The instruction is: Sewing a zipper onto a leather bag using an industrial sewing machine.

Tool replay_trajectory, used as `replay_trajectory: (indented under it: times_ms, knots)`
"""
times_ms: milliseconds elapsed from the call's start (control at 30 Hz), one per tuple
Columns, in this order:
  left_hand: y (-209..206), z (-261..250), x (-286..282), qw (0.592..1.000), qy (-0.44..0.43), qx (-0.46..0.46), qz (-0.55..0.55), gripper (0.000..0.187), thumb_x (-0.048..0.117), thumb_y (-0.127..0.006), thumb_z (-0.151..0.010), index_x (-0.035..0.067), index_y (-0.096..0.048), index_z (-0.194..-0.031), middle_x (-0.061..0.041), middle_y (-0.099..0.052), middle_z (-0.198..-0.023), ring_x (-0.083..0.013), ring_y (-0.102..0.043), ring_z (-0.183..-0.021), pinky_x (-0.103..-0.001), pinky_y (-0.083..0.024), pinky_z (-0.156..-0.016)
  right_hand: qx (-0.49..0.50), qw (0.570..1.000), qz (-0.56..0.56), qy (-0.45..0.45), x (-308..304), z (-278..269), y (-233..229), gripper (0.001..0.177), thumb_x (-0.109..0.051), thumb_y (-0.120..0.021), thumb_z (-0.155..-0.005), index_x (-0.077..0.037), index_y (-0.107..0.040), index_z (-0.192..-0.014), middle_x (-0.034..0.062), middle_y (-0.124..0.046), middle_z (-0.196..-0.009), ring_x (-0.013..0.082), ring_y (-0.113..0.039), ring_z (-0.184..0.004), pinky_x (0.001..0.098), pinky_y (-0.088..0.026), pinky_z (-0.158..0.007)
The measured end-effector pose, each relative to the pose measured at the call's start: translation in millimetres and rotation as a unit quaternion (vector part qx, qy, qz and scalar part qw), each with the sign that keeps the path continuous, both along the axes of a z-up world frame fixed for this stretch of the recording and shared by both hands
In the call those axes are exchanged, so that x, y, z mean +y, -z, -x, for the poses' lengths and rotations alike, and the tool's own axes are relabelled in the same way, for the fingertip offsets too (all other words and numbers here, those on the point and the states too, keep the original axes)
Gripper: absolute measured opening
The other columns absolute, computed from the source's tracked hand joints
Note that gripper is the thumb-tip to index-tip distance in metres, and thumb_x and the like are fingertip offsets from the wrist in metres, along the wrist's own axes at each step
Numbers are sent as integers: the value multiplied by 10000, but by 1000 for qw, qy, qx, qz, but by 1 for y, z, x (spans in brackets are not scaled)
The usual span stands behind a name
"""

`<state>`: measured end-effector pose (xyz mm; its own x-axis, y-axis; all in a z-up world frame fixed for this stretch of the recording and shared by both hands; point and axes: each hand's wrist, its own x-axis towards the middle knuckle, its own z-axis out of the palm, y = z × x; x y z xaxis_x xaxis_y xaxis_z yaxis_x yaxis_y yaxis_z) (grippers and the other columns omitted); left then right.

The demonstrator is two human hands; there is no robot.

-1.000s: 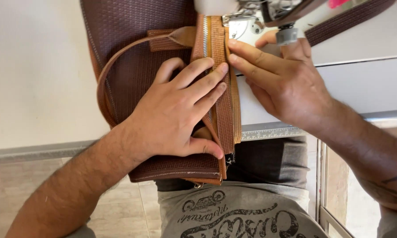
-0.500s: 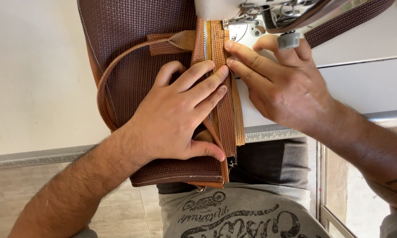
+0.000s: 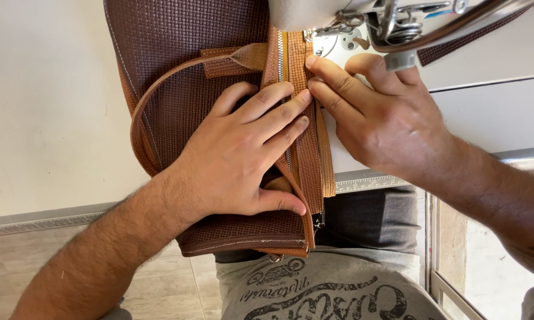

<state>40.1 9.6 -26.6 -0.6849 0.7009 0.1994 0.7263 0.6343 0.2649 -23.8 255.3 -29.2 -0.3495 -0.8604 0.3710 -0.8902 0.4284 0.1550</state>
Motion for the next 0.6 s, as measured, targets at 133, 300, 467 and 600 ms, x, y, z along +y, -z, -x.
replay_trajectory:
  times_ms: [133, 300, 467, 600]
  knots:
    - [0, 1, 0, 1000, -2, 1, -2, 1079, 882, -383, -884, -52, -663, -1347, -179, -553, -1504, -325, -451, -1396, -524, -368, -1091, 9, 1000, -1, 3, -2, -1, -2, 243, -33, -635, -1031, -5, -778, -1225, 83, -722, -1412, 263, -588, -1087, 373, -419, -982]
    - [1, 2, 0, 1000, 0, 7, -10, 1081, 894, -395, -875, -51, -691, -1309, -180, -577, -1481, -329, -473, -1375, -518, -373, -1081, 28, 1000, 0, 4, -2, 1, 2, 281, -22, -641, -994, -37, -797, -1227, 58, -753, -1382, 249, -590, -1087, 335, -413, -832]
    - [2, 3, 1, 1000, -3, 14, -14, 1078, 882, -379, -888, -61, -691, -1307, -185, -589, -1467, -327, -475, -1368, -516, -372, -1081, 24, 1000, -3, 6, -3, 2, 0, 239, -71, -625, -1045, -41, -781, -1224, 58, -740, -1392, 254, -626, -1052, 327, -434, -818]
    - [2, 4, 1, 1000, -2, 8, -13, 1075, 890, -390, -883, -53, -696, -1299, -183, -589, -1463, -327, -473, -1366, -518, -364, -1082, 19, 1000, -2, -1, -3, 4, 0, 242, -59, -615, -1042, -20, -784, -1211, 83, -739, -1391, 276, -613, -1051, 323, -468, -888]
